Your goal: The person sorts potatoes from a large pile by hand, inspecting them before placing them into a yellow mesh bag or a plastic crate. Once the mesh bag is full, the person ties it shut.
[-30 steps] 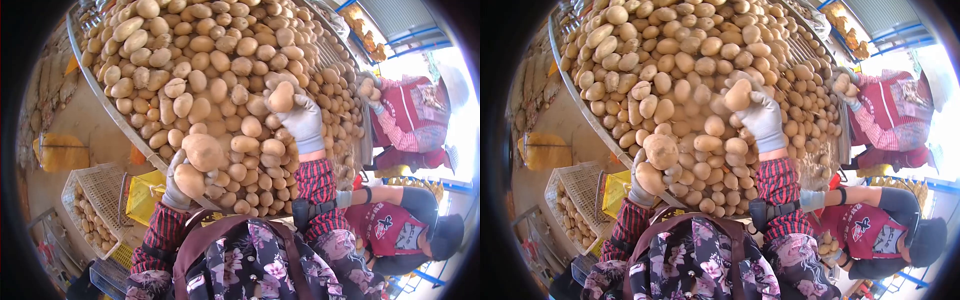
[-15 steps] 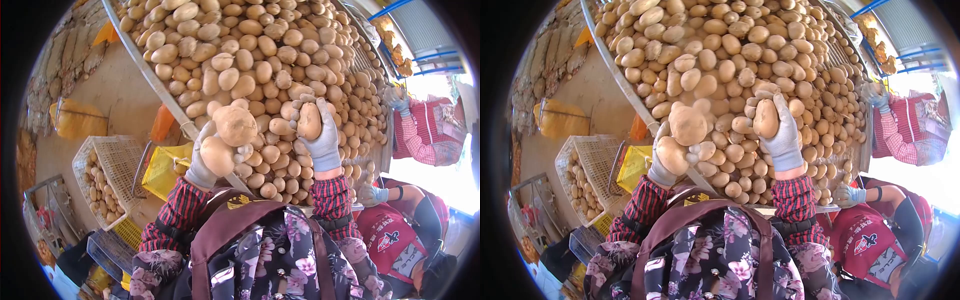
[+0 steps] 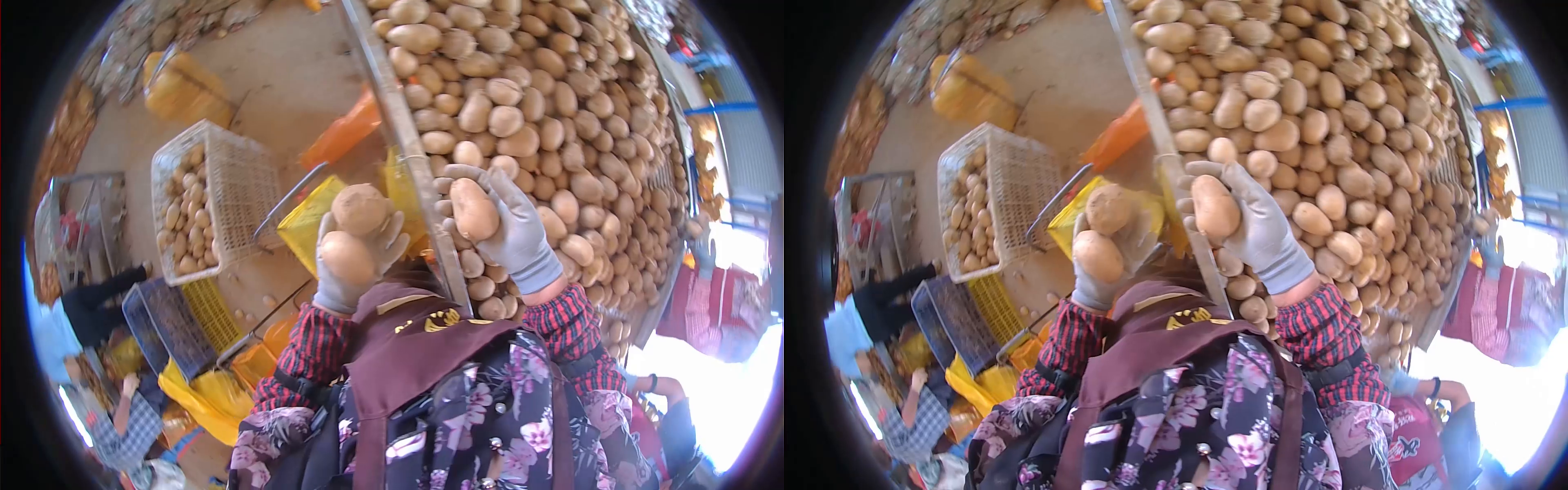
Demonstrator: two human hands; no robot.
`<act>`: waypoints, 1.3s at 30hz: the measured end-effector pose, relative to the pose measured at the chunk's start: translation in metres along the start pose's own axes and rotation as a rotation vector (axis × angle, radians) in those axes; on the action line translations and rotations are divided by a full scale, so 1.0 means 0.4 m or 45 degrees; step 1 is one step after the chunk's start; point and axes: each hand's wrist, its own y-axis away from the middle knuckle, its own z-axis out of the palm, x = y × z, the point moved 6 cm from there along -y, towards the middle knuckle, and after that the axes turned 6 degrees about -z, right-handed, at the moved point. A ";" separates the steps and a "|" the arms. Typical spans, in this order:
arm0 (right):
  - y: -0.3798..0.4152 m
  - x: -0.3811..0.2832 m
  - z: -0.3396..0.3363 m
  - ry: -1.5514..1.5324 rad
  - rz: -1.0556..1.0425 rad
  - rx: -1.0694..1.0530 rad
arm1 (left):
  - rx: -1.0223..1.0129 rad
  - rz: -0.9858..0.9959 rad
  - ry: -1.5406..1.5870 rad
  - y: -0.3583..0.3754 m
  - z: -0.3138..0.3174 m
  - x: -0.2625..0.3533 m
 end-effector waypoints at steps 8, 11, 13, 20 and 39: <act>-0.020 0.074 0.000 0.486 0.117 0.084 | -0.011 0.012 0.140 0.072 -0.018 0.033; -0.056 0.113 0.033 1.002 -0.087 -0.151 | -0.028 0.049 0.151 0.106 -0.019 0.049; -0.090 0.190 -0.012 1.006 0.011 -0.331 | -0.072 0.056 0.188 0.127 -0.021 0.057; -0.064 0.171 0.310 1.145 -0.081 -0.703 | -0.251 0.066 -0.945 0.163 0.034 0.023; -0.014 0.179 0.332 1.876 -0.660 -0.611 | 0.360 0.483 -0.991 0.199 -0.066 0.122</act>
